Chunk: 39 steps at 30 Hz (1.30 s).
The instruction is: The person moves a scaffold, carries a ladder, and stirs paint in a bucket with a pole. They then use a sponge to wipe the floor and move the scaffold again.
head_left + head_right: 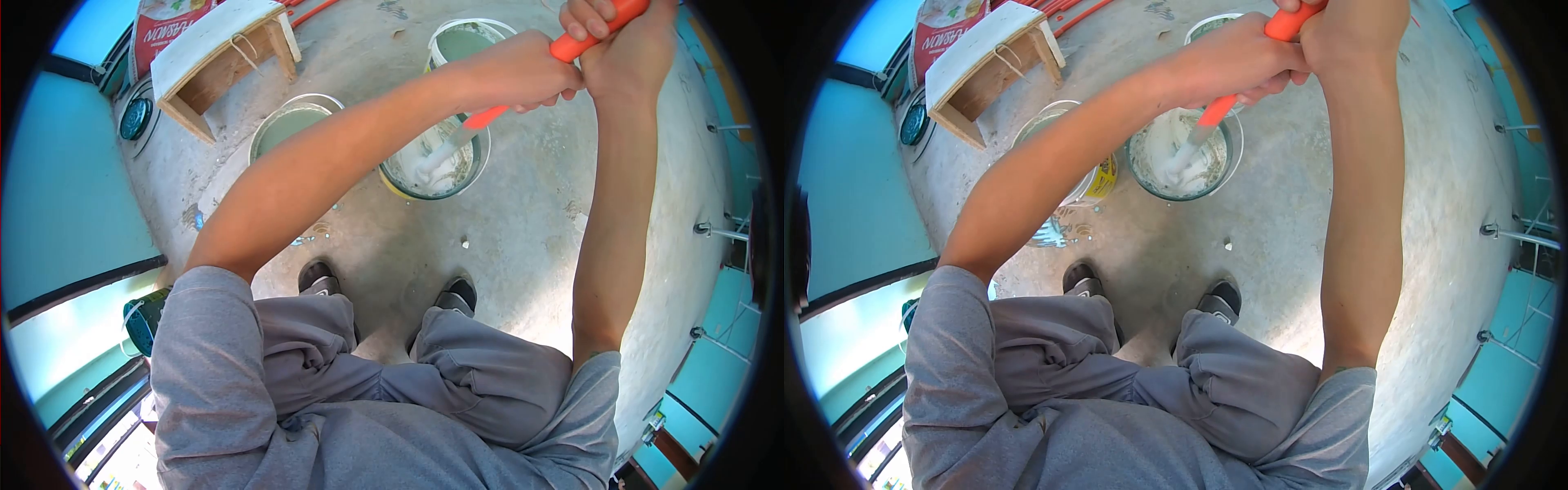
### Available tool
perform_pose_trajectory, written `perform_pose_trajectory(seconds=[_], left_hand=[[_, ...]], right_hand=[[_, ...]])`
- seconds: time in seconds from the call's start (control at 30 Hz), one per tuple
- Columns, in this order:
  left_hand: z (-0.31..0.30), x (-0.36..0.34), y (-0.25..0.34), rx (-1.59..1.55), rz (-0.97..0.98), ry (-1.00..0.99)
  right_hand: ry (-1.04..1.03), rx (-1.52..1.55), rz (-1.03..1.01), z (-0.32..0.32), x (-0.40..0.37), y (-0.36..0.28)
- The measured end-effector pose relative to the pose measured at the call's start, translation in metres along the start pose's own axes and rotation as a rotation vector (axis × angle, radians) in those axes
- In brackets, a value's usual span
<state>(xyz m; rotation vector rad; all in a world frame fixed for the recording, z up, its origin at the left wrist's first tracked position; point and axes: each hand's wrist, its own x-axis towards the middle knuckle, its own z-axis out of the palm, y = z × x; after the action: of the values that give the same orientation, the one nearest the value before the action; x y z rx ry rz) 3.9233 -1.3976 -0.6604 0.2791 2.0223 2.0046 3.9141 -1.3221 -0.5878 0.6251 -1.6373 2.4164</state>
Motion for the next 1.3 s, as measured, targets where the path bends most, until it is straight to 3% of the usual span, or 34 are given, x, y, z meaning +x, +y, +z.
perform_pose_trajectory(seconds=[0.1, 0.27, 0.33, 0.37, 0.43, 0.47, 0.53, 0.8, 0.9, 1.0, 1.1, 1.3], left_hand=[[-0.003, 0.003, 0.0, 0.076, 0.13, 0.104], [-0.009, 0.0, 0.006, 0.364, 0.168, 0.258], [-0.01, 0.001, 0.003, 0.389, 0.185, 0.292], [-0.012, 0.003, -0.003, 0.381, 0.185, 0.295], [-0.014, 0.005, -0.013, 0.387, 0.189, 0.303], [-0.014, 0.007, -0.019, 0.399, 0.194, 0.307], [-0.014, 0.011, -0.033, 0.382, 0.225, 0.322], [-0.01, 0.023, -0.089, 0.278, 0.433, 0.328], [-0.009, 0.03, -0.092, 0.255, 0.376, 0.382], [-0.017, 0.044, -0.102, 0.22, 0.269, 0.342], [-0.024, 0.051, -0.096, 0.131, 0.113, 0.258], [-0.045, 0.058, -0.104, -0.127, 0.026, 0.14]], right_hand=[[-0.015, 0.002, -0.08, 0.007, -0.005, -0.007], [-0.069, 0.014, -0.182, 0.003, 0.002, 0.003], [-0.19, 0.406, -0.028, -0.003, 0.004, 0.014], [-0.277, 0.789, 0.148, -0.004, 0.003, 0.018], [-0.32, 0.817, 0.196, -0.003, -0.001, 0.019], [-0.273, 0.461, 0.066, -0.002, -0.006, 0.016], [-0.233, 0.109, -0.036, -0.003, -0.009, 0.019], [-0.268, 0.02, 0.099, -0.024, -0.015, 0.058], [-0.258, 0.046, 0.134, -0.026, -0.007, 0.066], [-0.263, -0.016, 0.09, -0.041, 0.012, 0.1], [-0.198, -0.092, 0.138, -0.029, 0.019, 0.093], [-0.16, -0.138, 0.231, -0.025, 0.044, 0.121]])
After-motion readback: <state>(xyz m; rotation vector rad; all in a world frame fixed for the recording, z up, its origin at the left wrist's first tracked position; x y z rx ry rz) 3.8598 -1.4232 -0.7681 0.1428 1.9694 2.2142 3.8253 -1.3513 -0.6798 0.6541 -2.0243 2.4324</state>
